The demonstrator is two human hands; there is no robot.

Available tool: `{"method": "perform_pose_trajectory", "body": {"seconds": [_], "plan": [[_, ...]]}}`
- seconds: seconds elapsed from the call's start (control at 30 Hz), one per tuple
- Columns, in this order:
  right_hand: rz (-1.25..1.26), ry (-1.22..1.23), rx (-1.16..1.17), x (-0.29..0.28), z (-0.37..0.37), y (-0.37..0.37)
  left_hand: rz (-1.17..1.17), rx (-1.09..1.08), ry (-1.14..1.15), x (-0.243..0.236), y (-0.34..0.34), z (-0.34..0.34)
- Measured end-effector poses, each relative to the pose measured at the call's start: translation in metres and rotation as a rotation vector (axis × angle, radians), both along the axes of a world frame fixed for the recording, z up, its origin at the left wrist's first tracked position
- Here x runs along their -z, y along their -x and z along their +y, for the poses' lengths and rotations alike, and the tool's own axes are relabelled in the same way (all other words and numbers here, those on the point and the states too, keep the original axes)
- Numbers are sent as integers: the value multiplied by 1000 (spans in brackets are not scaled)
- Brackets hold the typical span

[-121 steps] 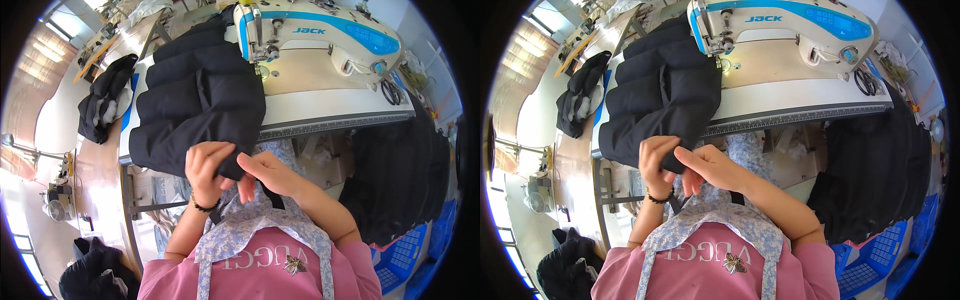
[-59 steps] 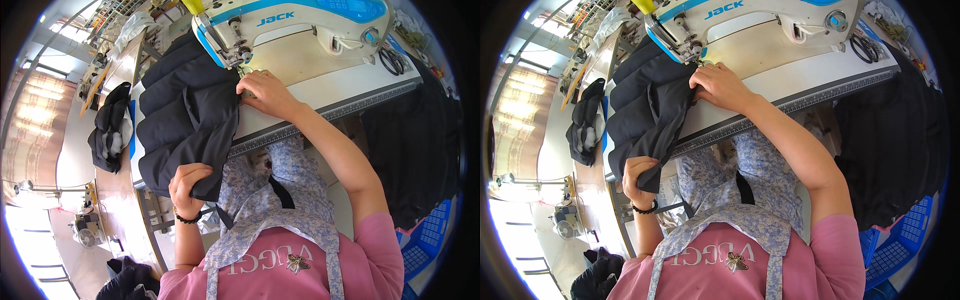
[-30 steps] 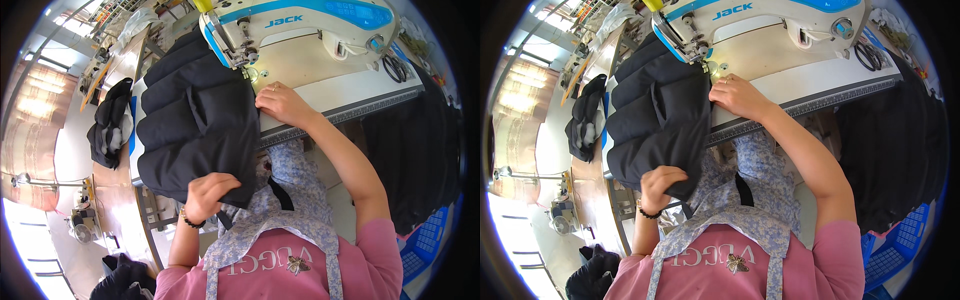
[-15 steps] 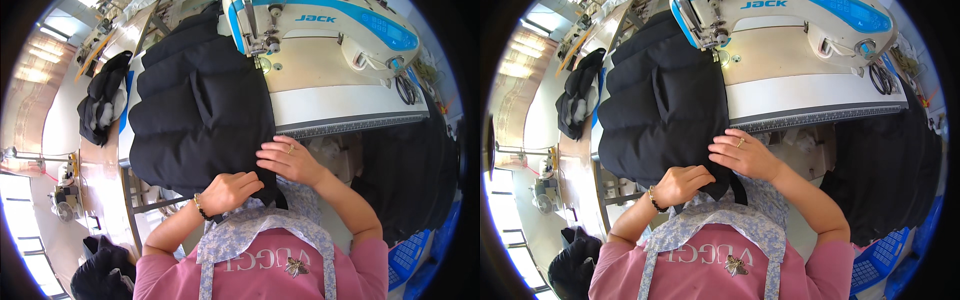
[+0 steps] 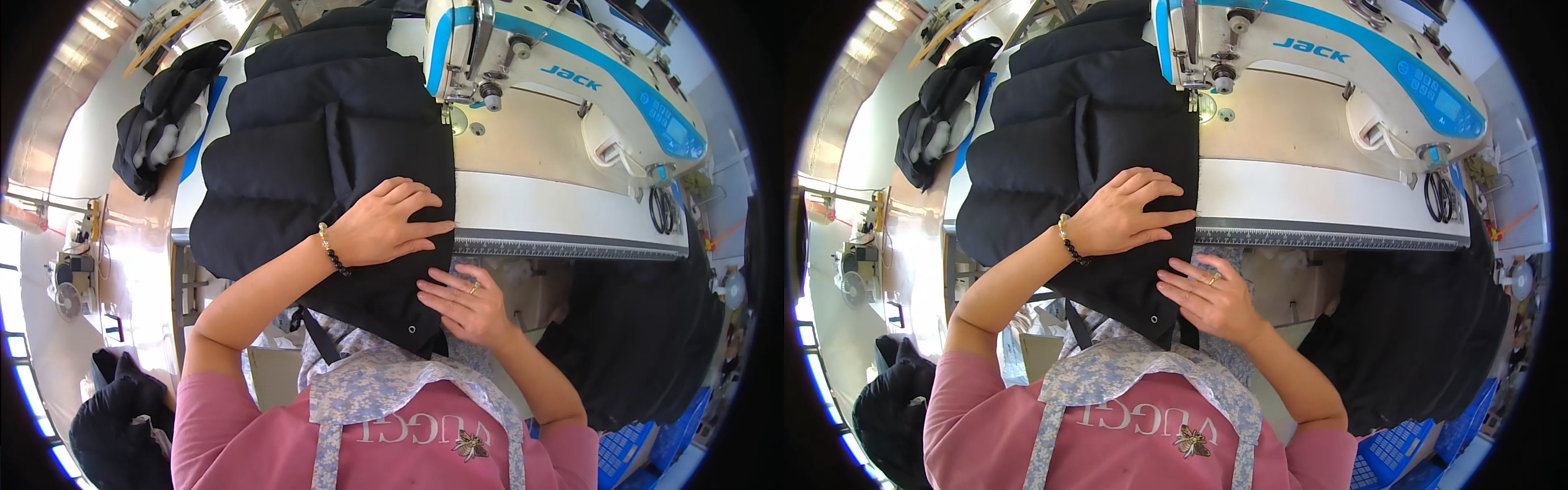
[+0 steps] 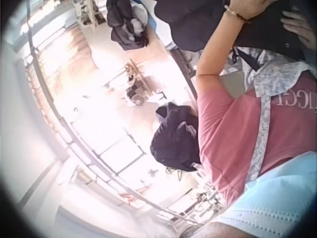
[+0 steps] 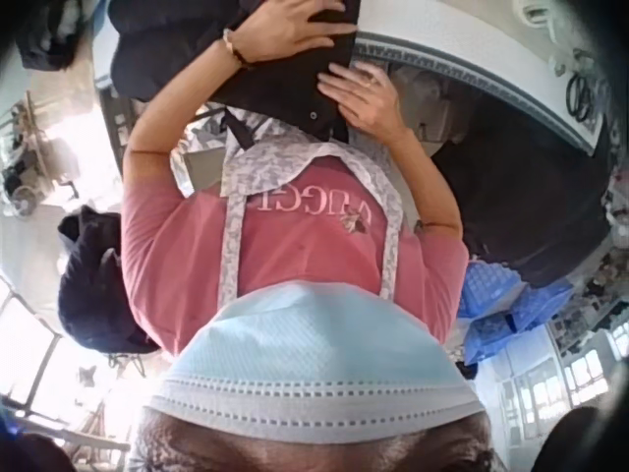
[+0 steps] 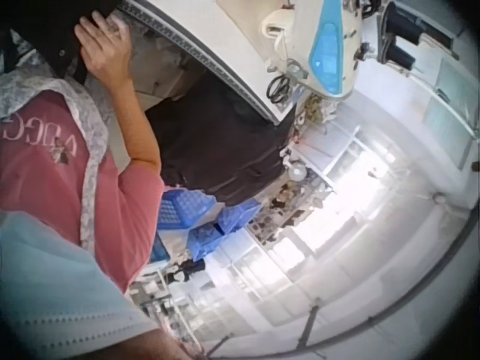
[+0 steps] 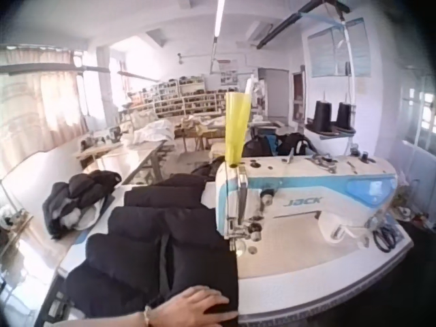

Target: The person sews a black puffer jacket using a sewing machine. They repeatedly insert white stuffing into the jacket's compartments, align the fabric, and sew along the seams to secure the filling.

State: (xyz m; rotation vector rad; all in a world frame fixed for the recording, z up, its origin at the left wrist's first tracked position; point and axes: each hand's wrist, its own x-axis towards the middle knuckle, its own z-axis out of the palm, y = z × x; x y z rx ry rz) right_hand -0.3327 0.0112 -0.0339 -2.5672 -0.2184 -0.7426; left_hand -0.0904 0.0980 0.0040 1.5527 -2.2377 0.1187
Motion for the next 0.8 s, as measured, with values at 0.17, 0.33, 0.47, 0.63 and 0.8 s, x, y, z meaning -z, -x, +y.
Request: {"method": "perform_pose_trajectory", "body": {"seconds": [0.17,0.33,0.47,0.63,0.8], "plan": [[25,-55,16,-10,-7,-11,60,14,-8,4,-13,-9],[59,-116,-2,-18,-12,-25,131,66,-36,6,-27,-20],[48,-105,61,-19,-22,-31,109,50,-58,9,-38,-30],[38,-114,82,-22,-26,-38,113,56,-68,9,-46,-39],[38,-132,121,-21,-43,-52,93,46,-12,11,-64,-61]]}}
